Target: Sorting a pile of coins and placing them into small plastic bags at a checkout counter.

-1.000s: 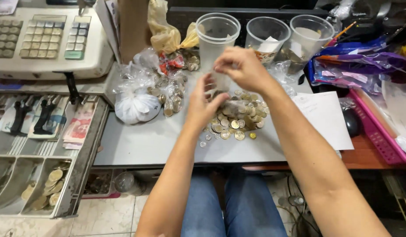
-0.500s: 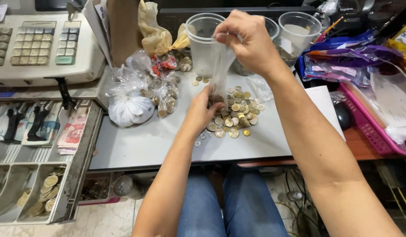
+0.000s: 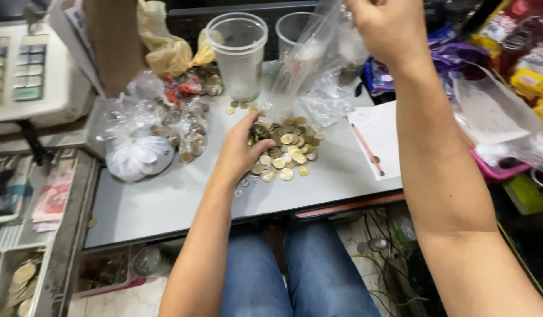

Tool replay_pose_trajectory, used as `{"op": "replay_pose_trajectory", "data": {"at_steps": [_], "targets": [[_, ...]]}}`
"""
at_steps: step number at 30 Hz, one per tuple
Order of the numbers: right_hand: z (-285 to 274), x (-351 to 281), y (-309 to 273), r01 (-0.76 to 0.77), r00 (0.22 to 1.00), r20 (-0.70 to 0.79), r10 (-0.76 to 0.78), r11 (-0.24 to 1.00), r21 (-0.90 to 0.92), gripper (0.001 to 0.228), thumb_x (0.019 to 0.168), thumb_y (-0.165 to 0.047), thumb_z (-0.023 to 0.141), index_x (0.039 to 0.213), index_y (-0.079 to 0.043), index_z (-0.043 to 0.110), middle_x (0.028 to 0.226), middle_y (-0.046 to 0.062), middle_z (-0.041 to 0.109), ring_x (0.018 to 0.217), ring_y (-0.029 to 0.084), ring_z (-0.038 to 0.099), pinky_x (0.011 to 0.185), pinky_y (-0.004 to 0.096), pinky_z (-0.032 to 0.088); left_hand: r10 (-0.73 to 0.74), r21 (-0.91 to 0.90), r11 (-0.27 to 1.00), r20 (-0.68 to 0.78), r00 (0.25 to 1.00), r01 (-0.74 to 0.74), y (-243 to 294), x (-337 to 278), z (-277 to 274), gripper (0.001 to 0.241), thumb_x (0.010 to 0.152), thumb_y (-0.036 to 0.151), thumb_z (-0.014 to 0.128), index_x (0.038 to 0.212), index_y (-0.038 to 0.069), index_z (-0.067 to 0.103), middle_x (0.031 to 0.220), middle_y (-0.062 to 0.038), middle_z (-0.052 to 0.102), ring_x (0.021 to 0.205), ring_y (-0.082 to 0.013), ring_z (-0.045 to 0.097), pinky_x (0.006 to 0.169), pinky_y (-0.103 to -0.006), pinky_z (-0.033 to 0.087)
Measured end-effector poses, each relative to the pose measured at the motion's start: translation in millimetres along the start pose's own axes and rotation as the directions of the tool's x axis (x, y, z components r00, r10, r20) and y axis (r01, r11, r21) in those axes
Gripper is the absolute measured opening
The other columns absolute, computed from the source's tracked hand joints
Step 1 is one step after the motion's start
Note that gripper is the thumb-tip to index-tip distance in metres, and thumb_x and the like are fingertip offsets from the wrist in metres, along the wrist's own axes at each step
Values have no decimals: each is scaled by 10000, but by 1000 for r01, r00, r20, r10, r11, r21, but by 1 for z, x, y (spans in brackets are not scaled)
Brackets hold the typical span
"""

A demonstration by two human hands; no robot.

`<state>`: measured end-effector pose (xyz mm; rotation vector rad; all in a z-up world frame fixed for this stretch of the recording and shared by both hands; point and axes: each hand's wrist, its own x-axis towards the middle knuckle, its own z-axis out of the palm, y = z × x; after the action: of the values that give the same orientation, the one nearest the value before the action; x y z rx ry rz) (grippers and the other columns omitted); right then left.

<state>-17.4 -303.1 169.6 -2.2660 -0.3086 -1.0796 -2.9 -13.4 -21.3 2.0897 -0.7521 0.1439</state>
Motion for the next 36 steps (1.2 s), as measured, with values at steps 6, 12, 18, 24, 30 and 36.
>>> {"op": "replay_pose_trajectory", "data": {"at_steps": [6, 12, 18, 24, 30, 36], "targets": [[-69, -72, 73, -118, 967, -203, 157, 974, 192, 243, 924, 118, 667, 1071, -73, 687, 1046, 64, 714, 982, 164, 677, 892, 291, 563, -54, -13, 998, -26, 998, 54, 25, -2, -10, 633, 913, 324, 749, 1421, 13, 534, 1412, -171, 615, 1306, -325, 575, 1076, -453, 455], [-67, -178, 47, -651, 590, -349, 728, 685, 328, 205, 961, 60, 590, 1090, -59, 696, 1137, 86, 717, 1000, 146, 738, 873, 183, 681, -60, 21, 998, -100, 993, 62, 18, -3, -7, 525, 953, 296, 710, 1369, 4, 580, 1336, -170, 670, 1243, -327, 623, 1042, -454, 485], [-66, -257, 131, -292, 943, -18, 333, 800, -525, 241, 931, -261, 766, 1152, -167, 788, 1162, 98, 699, 1084, 370, 654, 839, 514, 541, 73, -14, 997, -281, 957, -81, -6, 2, 8, 425, 938, 284, 775, 1251, 19, 662, 1104, -213, 739, 1093, -389, 701, 976, -483, 540], [-62, -188, 28, -203, 959, 75, 272, 848, -490, 717, 909, -166, 824, 1514, 117, 562, 1462, 407, 500, 1320, 630, 415, 954, 792, 346, 128, -5, 989, -448, 885, -146, -12, 1, 5, 296, 946, 244, 744, 1151, 41, 680, 896, -153, 742, 897, -356, 738, 831, -447, 577], [51, -120, -41, 128, 987, 98, -129, 992, 20, 561, 870, 14, 798, 1402, 57, 624, 1309, 258, 628, 1287, 451, 542, 1139, 521, 364, 43, -8, 997, -732, 680, -71, 0, 0, -16, 126, 1022, 311, 636, 1003, 197, 685, 571, -3, 634, 545, -221, 669, 563, -324, 538], [252, -99, -60, 67, 851, 468, -236, 935, 349, 332, 905, -172, 715, 1236, -139, 712, 1222, 82, 692, 1219, 318, 630, 1072, 437, 458, -81, -123, 989, -913, 401, -80, 14, -5, -44, 139, 1035, 255, 589, 969, 162, 669, 624, -68, 651, 650, -290, 707, 594, -347, 566]]}}
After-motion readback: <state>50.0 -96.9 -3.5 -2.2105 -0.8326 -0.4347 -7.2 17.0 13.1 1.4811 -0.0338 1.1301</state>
